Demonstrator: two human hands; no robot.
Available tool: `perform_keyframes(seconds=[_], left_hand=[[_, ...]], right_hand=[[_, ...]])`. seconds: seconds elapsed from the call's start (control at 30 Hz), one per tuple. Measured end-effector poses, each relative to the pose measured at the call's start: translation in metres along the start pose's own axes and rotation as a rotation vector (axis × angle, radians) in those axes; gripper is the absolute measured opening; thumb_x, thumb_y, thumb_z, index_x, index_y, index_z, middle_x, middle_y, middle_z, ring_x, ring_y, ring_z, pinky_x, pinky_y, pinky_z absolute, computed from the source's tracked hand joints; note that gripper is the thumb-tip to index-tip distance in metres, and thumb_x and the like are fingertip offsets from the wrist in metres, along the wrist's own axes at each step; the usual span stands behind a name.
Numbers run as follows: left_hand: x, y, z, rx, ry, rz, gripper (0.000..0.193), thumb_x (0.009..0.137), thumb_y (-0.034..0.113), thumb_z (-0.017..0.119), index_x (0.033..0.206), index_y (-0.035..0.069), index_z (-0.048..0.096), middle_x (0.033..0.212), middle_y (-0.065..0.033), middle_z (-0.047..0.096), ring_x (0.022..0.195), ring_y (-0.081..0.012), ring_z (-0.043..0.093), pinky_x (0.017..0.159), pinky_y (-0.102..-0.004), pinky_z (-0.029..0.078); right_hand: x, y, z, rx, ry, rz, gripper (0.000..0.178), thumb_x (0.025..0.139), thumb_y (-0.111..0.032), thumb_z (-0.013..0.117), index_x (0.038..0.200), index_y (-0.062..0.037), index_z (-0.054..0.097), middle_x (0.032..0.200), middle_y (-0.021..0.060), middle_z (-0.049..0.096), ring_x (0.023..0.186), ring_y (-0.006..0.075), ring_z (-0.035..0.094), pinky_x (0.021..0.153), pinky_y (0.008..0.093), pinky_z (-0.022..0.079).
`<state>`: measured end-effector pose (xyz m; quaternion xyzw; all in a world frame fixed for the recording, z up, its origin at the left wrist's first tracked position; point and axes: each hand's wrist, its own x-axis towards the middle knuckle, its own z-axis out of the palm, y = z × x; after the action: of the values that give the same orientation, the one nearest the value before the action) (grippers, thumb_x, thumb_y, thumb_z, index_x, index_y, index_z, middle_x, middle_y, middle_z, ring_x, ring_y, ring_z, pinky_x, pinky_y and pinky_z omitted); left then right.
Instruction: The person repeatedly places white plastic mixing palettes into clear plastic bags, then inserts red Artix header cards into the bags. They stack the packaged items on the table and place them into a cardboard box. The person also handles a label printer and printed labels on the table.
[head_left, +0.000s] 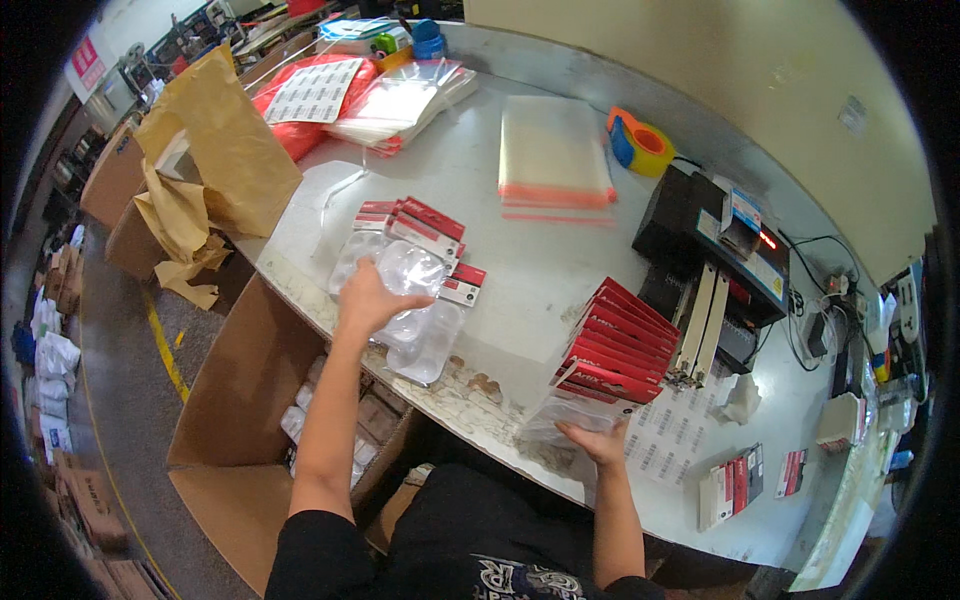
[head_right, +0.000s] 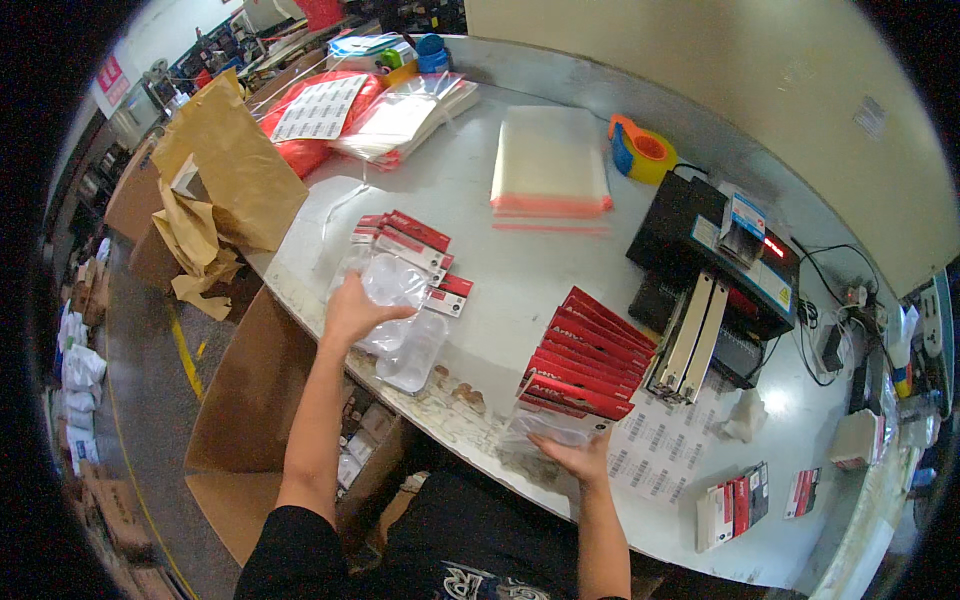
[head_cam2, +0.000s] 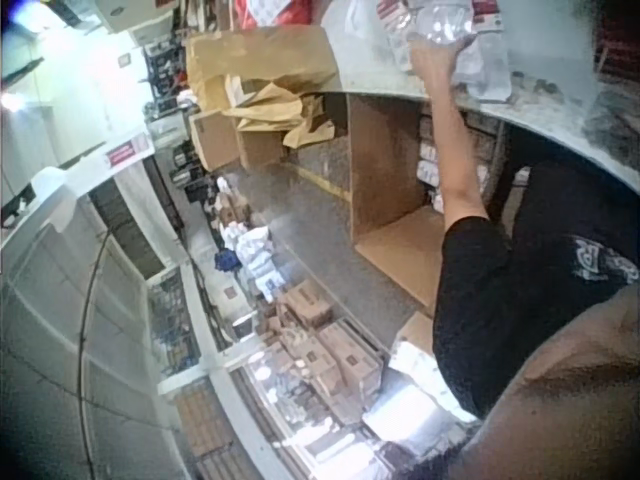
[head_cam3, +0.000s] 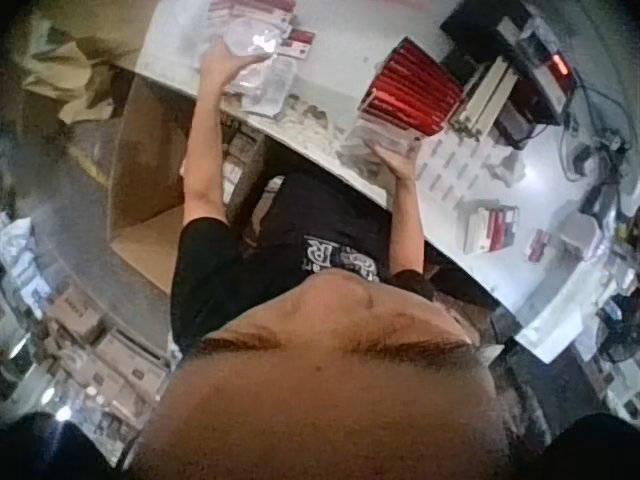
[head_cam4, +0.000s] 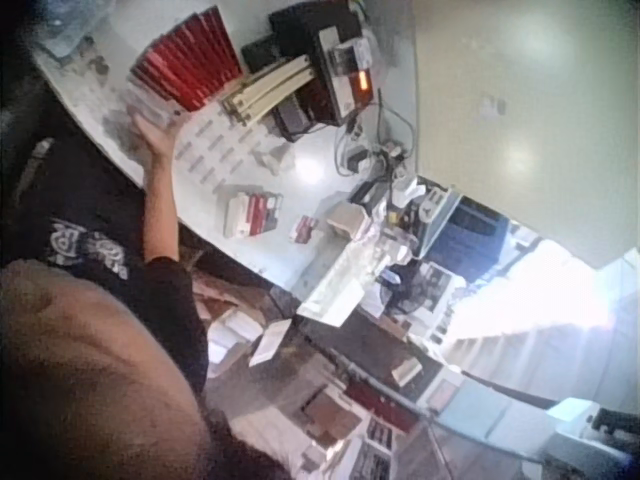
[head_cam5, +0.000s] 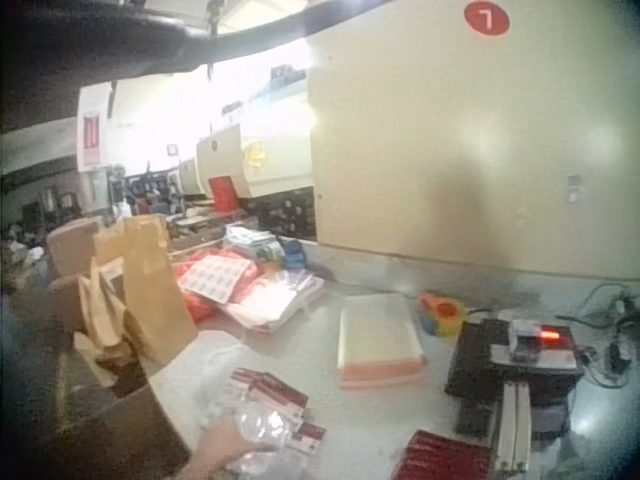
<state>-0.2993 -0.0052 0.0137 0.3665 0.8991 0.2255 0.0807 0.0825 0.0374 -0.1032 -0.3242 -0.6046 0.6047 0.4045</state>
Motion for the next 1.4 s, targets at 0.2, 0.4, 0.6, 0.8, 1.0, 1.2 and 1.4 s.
perform_keyframes(seconds=[0.2,0.4,0.6,0.8,1.0,1.2,1.4], left_hand=[[-0.007,-0.021,0.001,0.2,-0.11,0.044,0.099,0.043,0.062,0.086,0.101,-0.012,0.055,0.102,-0.0271,0.061,0.096,-0.0381,0.062,0.083,-0.0409,0.05],[-0.022,0.002,0.004,0.157,-0.075,0.078,0.095,0.042,0.056,0.089,0.098,-0.011,0.052,0.099,-0.0286,0.062,0.091,-0.037,0.063,0.08,-0.0408,0.051],[-0.036,0.022,-0.001,0.169,-0.11,0.148,0.096,0.051,0.05,0.087,0.116,-0.005,0.044,0.114,-0.0287,0.054,0.104,-0.0397,0.058,0.081,-0.0437,0.049],[-0.08,0.06,0.006,-0.314,-0.158,0.252,0.072,0.068,0.039,0.083,0.11,-0.002,0.042,0.115,-0.0246,0.054,0.101,-0.0331,0.059,0.08,-0.0392,0.049],[-0.11,0.072,0.043,-1.03,-0.162,0.38,0.076,0.09,0.057,0.049,0.129,-0.006,0.034,0.116,-0.0195,0.056,0.105,-0.0262,0.056,0.091,-0.036,0.043],[-0.11,0.078,0.079,-1.347,-0.444,0.332,0.093,0.086,0.074,0.029,0.147,0.006,0.01,0.144,-0.0173,0.034,0.131,-0.0283,0.038,0.108,-0.0426,0.032],[-0.091,0.072,0.055,-1.058,-0.522,0.768,0.158,0.045,0.074,0.078,0.144,-0.003,-0.017,0.153,-0.0233,-0.008,0.143,-0.0332,-0.002,0.115,-0.0444,0.003]], right_hand=[[0.003,-0.006,0.005,0.229,-0.003,0.046,0.107,0.057,-0.004,0.088,0.139,-0.0103,0.019,0.128,0.0159,0.046,0.112,0.0279,0.054,0.09,0.0451,0.052],[0.004,-0.01,0.009,0.306,-0.005,0.022,0.097,0.061,-0.004,0.086,0.137,-0.0088,0.026,0.125,0.016,0.05,0.112,0.029,0.055,0.09,0.0438,0.052],[0.012,-0.034,0.016,0.12,0.024,0.169,0.088,0.06,-0.007,0.087,0.131,-0.0026,0.036,0.117,0.0144,0.058,0.103,0.0241,0.06,0.086,0.0345,0.052],[0.032,-0.087,0.028,0.416,-0.107,0.226,0.077,0.052,-0.014,0.09,0.118,0.0015,0.055,0.11,0.0102,0.063,0.099,0.0217,0.061,0.088,0.0367,0.05],[0.04,-0.098,0.037,0.439,-0.238,0.2,0.085,0.048,-0.014,0.091,0.122,0.0011,0.052,0.113,0.0104,0.061,0.103,0.0205,0.058,0.092,0.036,0.047],[0.044,-0.079,0.042,0.348,-0.216,0.274,0.087,0.049,-0.014,0.09,0.125,0.0007,0.049,0.115,0.01,0.06,0.106,0.0209,0.057,0.095,0.0377,0.045],[0.046,-0.068,0.029,0.208,-0.23,0.027,0.1,0.049,-0.022,0.093,0.131,0.0009,0.041,0.121,0.0118,0.056,0.111,0.022,0.055,0.097,0.0402,0.044]])
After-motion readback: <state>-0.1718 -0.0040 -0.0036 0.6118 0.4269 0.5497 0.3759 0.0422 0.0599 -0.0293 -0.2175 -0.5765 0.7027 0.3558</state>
